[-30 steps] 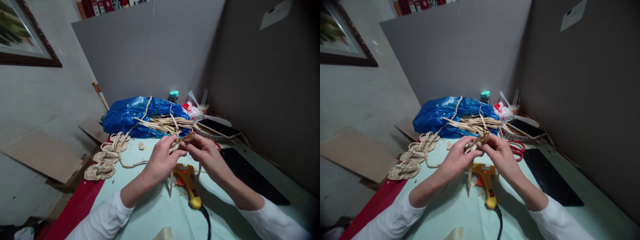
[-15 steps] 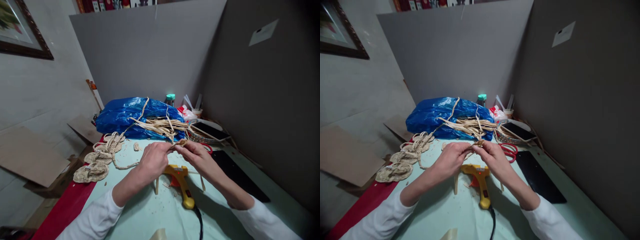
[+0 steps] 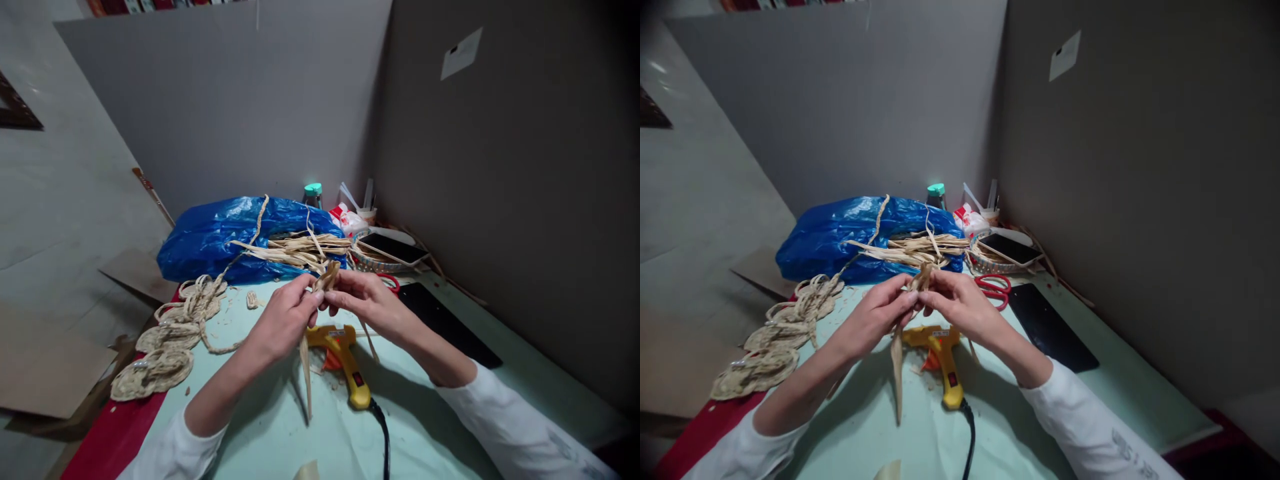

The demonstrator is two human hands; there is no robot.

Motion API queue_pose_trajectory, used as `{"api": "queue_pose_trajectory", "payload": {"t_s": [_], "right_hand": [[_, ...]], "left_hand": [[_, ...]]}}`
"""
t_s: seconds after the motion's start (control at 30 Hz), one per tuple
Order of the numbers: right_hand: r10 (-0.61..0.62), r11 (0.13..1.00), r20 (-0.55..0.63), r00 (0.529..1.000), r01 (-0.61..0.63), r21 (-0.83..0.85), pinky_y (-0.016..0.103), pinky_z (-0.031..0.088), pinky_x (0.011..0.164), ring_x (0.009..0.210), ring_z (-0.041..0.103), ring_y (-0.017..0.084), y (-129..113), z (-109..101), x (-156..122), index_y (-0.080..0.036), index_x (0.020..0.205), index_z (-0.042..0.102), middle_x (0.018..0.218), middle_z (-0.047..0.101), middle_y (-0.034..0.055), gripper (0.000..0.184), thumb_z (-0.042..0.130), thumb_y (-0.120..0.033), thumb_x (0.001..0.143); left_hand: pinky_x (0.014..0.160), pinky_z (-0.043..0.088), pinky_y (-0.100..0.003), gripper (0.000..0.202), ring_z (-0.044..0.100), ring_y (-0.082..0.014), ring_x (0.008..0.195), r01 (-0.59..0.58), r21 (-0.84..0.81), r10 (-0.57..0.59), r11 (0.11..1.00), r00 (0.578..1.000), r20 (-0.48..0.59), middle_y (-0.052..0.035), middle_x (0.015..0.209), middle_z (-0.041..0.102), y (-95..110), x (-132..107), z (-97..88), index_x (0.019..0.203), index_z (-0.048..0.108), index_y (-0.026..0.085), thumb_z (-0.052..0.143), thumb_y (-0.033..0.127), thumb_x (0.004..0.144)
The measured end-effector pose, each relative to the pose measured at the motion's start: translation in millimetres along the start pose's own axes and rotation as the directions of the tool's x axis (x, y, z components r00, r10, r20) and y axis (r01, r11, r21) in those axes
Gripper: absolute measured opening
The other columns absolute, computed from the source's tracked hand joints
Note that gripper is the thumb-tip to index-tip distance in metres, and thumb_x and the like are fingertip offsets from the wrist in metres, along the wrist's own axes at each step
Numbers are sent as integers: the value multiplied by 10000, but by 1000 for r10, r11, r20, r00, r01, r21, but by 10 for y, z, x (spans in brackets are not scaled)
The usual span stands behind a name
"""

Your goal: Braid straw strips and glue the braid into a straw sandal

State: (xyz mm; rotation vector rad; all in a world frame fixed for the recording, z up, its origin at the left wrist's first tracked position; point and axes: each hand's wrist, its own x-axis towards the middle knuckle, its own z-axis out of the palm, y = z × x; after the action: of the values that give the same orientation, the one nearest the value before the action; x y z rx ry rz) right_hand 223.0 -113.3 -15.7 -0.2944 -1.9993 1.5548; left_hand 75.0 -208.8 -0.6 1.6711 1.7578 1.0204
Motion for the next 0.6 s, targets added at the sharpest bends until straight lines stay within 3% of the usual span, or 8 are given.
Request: {"api": "queue_pose_trajectory", "payload": {"t_s": [0.1,0.17,0.27,0.4,0.6], "right_hand": [[-9,996,-57,998,4,-89,237,369,556,621,465,106,-50,13,-41,-166,825,568,705,533,-23,151,567,-308,879],[-21,989,-121,992,2,-151,232,327,532,601,414,98,-73,31,-58,-175,786,544,671,476,-42,197,568,-340,889],[-31,986,-185,982,0,-165,232,307,523,560,394,88,-73,36,-55,-179,673,502,599,435,-57,299,555,-356,907],[-42,984,-245,968,-3,-180,234,329,542,531,445,89,-29,7,-39,-173,570,503,532,505,-44,379,559,-330,910],[-95,961,-240,966,26,-276,223,349,561,553,504,97,-51,15,-67,-172,557,547,544,567,-35,369,562,-276,911]], "left_hand": [[501,285,-215,192,336,-97,476,55,-205,-43,977,997,58,74,540,496,-1,-7,4,880,499,210,461,395,914],[494,271,-217,185,329,-96,473,73,-240,-56,968,995,77,58,557,563,11,-9,14,891,507,209,480,391,910],[540,314,-232,179,417,-110,555,22,-112,-20,994,1000,19,10,695,646,41,-10,29,835,569,192,502,343,901],[686,378,-266,262,529,-156,729,-55,106,69,993,988,-137,-17,768,636,80,-29,35,749,650,177,493,316,907],[571,343,-245,238,459,-117,573,-74,245,149,967,941,-303,13,624,585,100,-58,52,696,675,158,567,281,869]]}}
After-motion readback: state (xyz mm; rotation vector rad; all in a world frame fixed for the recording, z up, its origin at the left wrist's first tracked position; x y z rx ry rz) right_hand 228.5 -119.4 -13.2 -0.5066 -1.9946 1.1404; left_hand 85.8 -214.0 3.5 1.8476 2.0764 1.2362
